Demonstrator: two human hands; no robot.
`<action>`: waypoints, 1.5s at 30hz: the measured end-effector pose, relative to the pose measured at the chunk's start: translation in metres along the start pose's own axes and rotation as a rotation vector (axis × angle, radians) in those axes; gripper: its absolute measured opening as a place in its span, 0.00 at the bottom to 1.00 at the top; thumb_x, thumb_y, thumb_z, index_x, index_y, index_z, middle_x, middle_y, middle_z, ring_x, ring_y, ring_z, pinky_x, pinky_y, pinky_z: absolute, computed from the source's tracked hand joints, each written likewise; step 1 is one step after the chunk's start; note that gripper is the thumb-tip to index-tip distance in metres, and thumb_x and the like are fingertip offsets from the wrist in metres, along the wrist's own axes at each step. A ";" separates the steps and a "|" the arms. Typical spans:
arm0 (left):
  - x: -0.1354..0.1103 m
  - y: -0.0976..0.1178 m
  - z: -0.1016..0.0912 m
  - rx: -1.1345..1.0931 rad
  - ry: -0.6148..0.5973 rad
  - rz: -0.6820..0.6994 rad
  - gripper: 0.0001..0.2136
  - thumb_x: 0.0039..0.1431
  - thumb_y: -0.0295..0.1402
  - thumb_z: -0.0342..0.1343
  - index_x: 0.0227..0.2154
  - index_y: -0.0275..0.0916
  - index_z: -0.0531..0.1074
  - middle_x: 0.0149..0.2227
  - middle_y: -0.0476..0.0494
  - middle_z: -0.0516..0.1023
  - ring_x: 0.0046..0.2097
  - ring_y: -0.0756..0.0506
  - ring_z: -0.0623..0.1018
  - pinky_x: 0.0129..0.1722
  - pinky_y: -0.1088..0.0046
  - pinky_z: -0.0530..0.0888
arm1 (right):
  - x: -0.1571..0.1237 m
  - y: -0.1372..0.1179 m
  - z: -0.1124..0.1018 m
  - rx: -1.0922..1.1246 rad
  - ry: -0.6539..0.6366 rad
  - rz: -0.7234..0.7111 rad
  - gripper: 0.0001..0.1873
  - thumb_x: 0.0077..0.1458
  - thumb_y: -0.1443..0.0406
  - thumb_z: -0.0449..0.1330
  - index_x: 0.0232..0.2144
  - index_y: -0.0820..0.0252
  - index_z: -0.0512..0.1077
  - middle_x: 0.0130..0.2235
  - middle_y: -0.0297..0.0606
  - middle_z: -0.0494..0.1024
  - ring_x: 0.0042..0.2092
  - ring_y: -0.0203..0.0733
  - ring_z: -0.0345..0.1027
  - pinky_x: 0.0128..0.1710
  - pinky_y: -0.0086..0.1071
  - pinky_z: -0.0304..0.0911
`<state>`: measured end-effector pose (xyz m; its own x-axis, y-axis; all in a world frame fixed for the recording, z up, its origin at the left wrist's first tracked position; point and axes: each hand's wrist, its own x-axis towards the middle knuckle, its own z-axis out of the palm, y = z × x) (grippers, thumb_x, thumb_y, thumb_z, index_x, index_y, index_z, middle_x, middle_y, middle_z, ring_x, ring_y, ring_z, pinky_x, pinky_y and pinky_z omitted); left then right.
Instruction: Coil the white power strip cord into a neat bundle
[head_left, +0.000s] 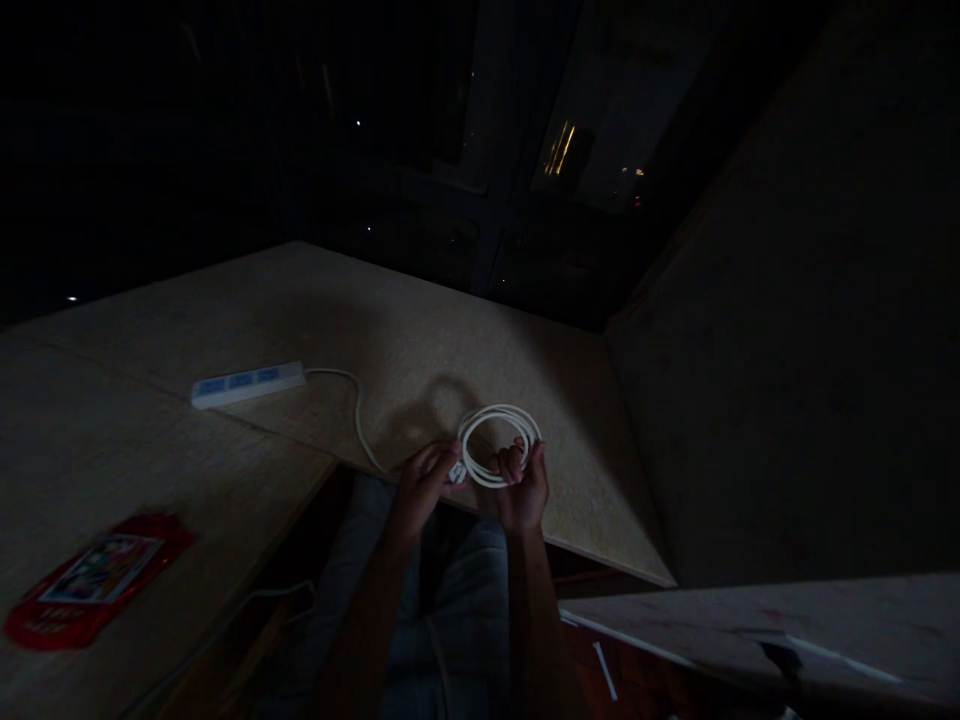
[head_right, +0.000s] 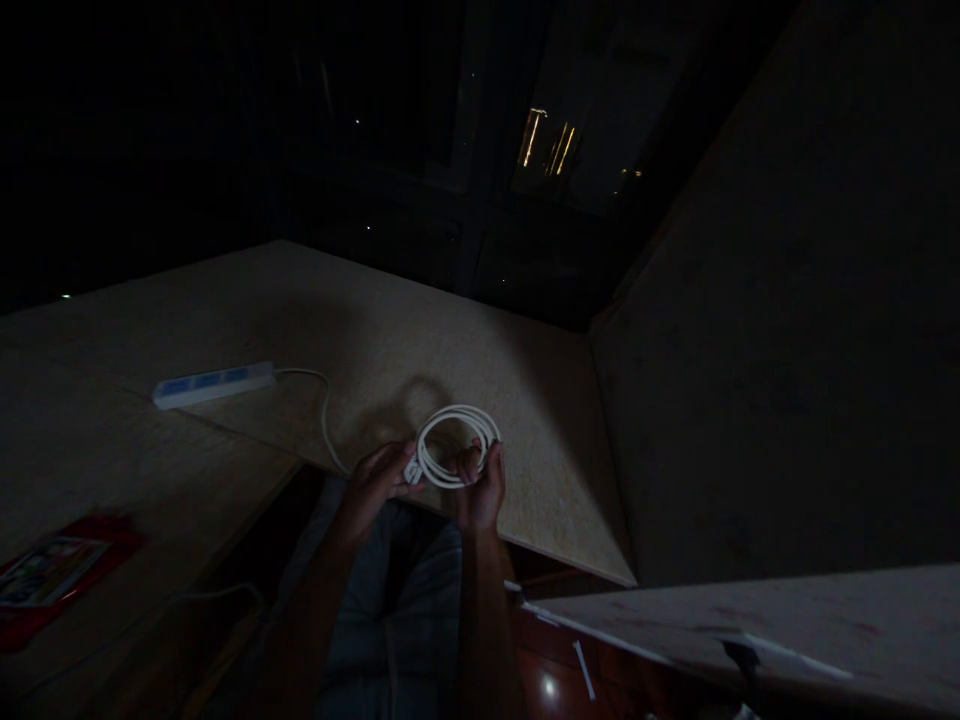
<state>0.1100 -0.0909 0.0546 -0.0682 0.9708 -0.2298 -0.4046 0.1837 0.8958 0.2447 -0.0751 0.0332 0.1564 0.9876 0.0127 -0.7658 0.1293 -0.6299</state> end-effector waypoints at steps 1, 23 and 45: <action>0.000 0.000 0.000 -0.009 0.004 0.001 0.23 0.38 0.48 0.70 0.31 0.34 0.75 0.34 0.41 0.78 0.34 0.46 0.78 0.30 0.71 0.79 | 0.000 0.000 0.000 -0.006 -0.001 -0.004 0.19 0.57 0.49 0.59 0.30 0.58 0.72 0.16 0.22 0.49 0.19 0.31 0.43 0.26 0.30 0.56; -0.016 0.018 0.001 0.061 0.172 0.253 0.18 0.47 0.45 0.66 0.37 0.38 0.79 0.29 0.46 0.78 0.27 0.48 0.76 0.28 0.74 0.75 | 0.000 0.000 -0.005 -0.085 -0.068 0.034 0.33 0.57 0.38 0.50 0.28 0.61 0.75 0.16 0.25 0.52 0.20 0.32 0.43 0.24 0.29 0.53; -0.001 -0.008 0.017 -0.320 0.143 -0.001 0.20 0.39 0.44 0.69 0.32 0.35 0.76 0.34 0.41 0.80 0.40 0.44 0.78 0.38 0.72 0.71 | 0.002 -0.004 -0.004 0.059 0.100 0.073 0.31 0.56 0.38 0.51 0.27 0.60 0.71 0.15 0.21 0.48 0.17 0.29 0.39 0.21 0.25 0.52</action>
<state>0.1293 -0.0911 0.0543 -0.1855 0.9351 -0.3019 -0.6688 0.1050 0.7360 0.2504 -0.0736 0.0331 0.1580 0.9812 -0.1106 -0.8121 0.0654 -0.5798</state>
